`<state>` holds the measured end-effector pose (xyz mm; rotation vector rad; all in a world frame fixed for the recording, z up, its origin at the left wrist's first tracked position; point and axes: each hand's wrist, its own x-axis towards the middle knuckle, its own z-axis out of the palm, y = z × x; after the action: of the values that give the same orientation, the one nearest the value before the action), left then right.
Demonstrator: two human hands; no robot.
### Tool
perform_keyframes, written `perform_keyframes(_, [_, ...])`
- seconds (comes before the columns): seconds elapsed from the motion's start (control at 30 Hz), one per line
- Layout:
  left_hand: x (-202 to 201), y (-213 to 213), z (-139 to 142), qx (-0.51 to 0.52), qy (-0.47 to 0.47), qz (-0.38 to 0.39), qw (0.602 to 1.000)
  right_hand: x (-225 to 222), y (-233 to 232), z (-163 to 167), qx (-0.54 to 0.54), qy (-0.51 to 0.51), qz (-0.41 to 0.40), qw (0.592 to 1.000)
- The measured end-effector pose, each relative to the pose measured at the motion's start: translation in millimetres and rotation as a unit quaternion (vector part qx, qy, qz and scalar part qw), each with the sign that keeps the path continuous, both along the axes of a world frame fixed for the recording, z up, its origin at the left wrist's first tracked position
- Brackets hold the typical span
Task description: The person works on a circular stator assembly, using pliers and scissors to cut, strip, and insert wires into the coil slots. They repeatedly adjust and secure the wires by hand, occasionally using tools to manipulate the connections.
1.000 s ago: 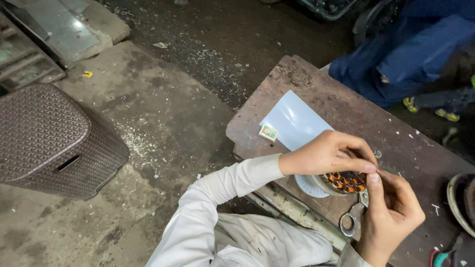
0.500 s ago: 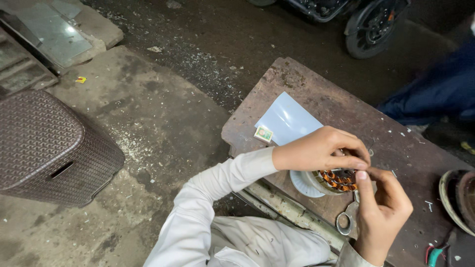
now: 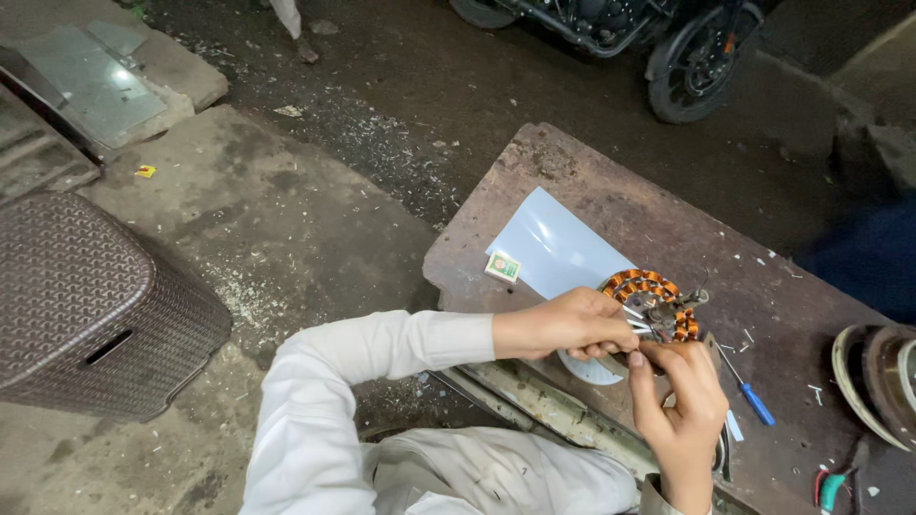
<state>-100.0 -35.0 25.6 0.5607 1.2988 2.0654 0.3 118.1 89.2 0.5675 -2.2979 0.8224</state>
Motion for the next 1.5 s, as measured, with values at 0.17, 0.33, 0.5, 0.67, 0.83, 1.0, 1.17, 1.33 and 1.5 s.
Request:
perform_keyframes(0.17, [24, -9, 0, -0.028, 0.331, 0.187, 0.925, 5, 2, -4, -0.092, -0.107, -0.014, 0.990])
perform_keyframes(0.33, [18, 3, -19, -0.005, 0.062, 0.118, 0.991, 0, -6, -19, 0.050, 0.064, -0.015, 0.997])
perform_keyframes(0.5, [21, -2, -34, 0.067, -0.016, 0.020, 0.997, 4, 0, -33, 0.023, 0.032, -0.006, 0.999])
perform_keyframes(0.67, [34, -38, -3, -0.037, 0.596, 0.258, 0.759, -2, 26, -41, -0.112, -0.132, 0.070, 0.982])
perform_keyframes(0.83, [27, -43, 8, -0.064, 0.675, 0.196, 0.708, -2, 37, -43, -0.163, -0.226, 0.049, 0.959])
perform_keyframes(1.0, [35, -13, -27, -0.045, 0.241, 0.090, 0.965, 5, 20, -40, -0.033, -0.075, 0.005, 0.997])
perform_keyframes(1.17, [50, -9, -35, 0.022, -0.039, -0.015, 0.999, 11, 20, -42, 0.007, -0.030, 0.047, 0.998])
perform_keyframes(1.33, [56, -39, -10, -0.072, 0.567, 0.213, 0.793, 5, 43, -53, -0.127, -0.219, 0.032, 0.967])
perform_keyframes(1.5, [37, -44, 7, -0.040, 0.689, 0.200, 0.695, -3, 52, -53, -0.192, -0.295, 0.084, 0.932])
